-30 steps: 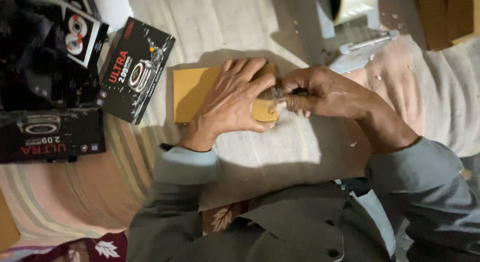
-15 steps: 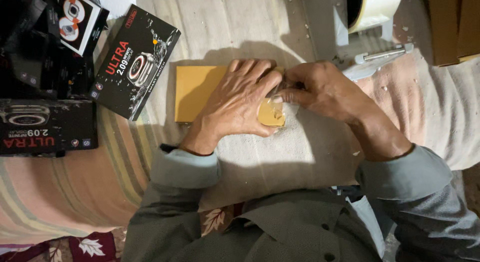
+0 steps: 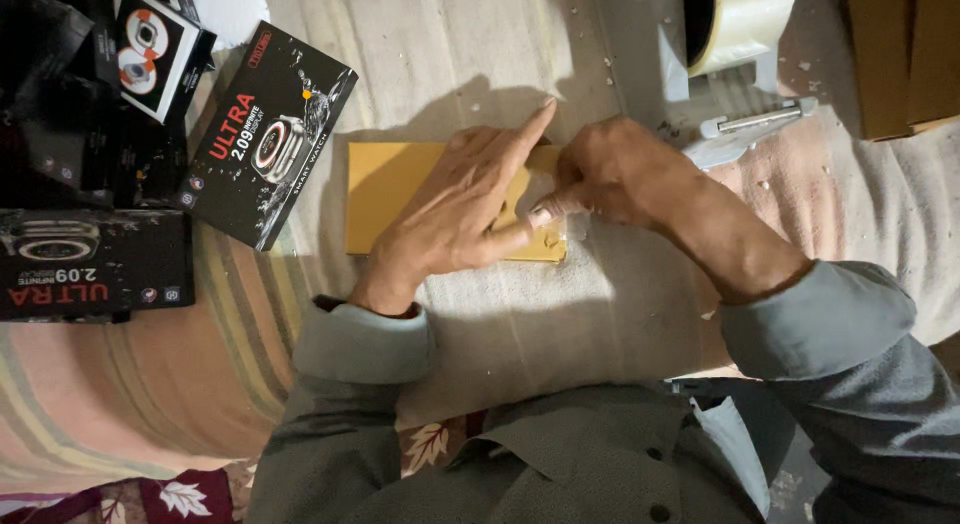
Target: The person unpacks smartwatch kits from retail boxes, places the watch, strap, and charger into a white tray, and then repacks them into brown shipping boxes. They seal the boxes with tape using a dispenser.
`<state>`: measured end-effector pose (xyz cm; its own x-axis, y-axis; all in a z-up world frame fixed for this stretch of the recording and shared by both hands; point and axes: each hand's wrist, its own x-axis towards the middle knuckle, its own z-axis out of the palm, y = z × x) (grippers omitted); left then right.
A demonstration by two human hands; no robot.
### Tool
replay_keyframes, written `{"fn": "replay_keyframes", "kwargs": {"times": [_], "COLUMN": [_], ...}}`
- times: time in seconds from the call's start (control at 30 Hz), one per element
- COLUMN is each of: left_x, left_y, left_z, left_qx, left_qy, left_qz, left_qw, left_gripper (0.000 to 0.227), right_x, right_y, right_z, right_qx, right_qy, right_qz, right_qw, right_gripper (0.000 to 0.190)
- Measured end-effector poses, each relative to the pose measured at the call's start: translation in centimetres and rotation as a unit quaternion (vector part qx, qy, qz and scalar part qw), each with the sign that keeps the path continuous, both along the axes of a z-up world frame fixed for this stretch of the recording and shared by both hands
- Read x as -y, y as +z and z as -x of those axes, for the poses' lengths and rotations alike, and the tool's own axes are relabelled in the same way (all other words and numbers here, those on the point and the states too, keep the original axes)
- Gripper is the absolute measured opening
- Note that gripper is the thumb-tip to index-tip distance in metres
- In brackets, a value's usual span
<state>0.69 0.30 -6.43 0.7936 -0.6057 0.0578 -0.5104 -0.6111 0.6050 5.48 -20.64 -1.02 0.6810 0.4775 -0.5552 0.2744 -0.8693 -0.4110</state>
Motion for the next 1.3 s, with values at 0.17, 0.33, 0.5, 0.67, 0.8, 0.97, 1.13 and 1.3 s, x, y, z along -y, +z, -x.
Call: {"fn": "replay_keyframes", "kwargs": {"times": [0.17, 0.33, 0.5, 0.67, 0.8, 0.97, 1.13, 1.3], "left_x": [-0.3, -0.2, -0.6, 1.5, 2.4, 5.5, 5.9, 2.4], "left_y": [-1.3, -1.7, -0.5, 1.4, 2.7, 4.6, 7.4, 8.1], "left_z": [0.3, -0.2, -0.2, 0.7, 1.2, 2.2, 3.9, 0.9], "left_qx": [0.018, 0.024, 0.047, 0.103, 0.12, 0.316, 0.286, 0.272], "left_qy": [0.011, 0.012, -0.025, 0.021, 0.075, 0.328, 0.299, 0.161], "left_qz": [0.027, 0.005, -0.035, -0.079, -0.09, -0.02, 0.147, 0.244], "left_qw": [0.999, 1.0, 0.998, 0.991, 0.986, 0.89, 0.898, 0.917], "left_gripper": [0.07, 0.069, 0.093, 0.16, 0.159, 0.157, 0.137, 0.118], "right_x": [-0.5, 0.1, 2.5, 5.9, 5.7, 1.2, 0.6, 3.8], "right_y": [-0.2, 0.3, 1.4, -1.4, -3.3, -0.5, 4.3, 5.1], "right_z": [-0.5, -0.7, 4.9, 10.9, 12.7, 11.4, 8.1, 4.5], "right_qx": [-0.019, 0.051, 0.133, 0.015, -0.037, 0.061, 0.139, 0.233], "right_qy": [0.005, -0.023, -0.251, -0.329, -0.332, -0.273, -0.269, -0.137], "right_qz": [0.075, 0.117, -0.172, -0.31, -0.459, -0.573, -0.611, -0.559], "right_qw": [0.997, 0.992, 0.943, 0.892, 0.824, 0.77, 0.732, 0.784], "right_gripper": [0.055, 0.081, 0.043, 0.026, 0.042, 0.066, 0.044, 0.034]}}
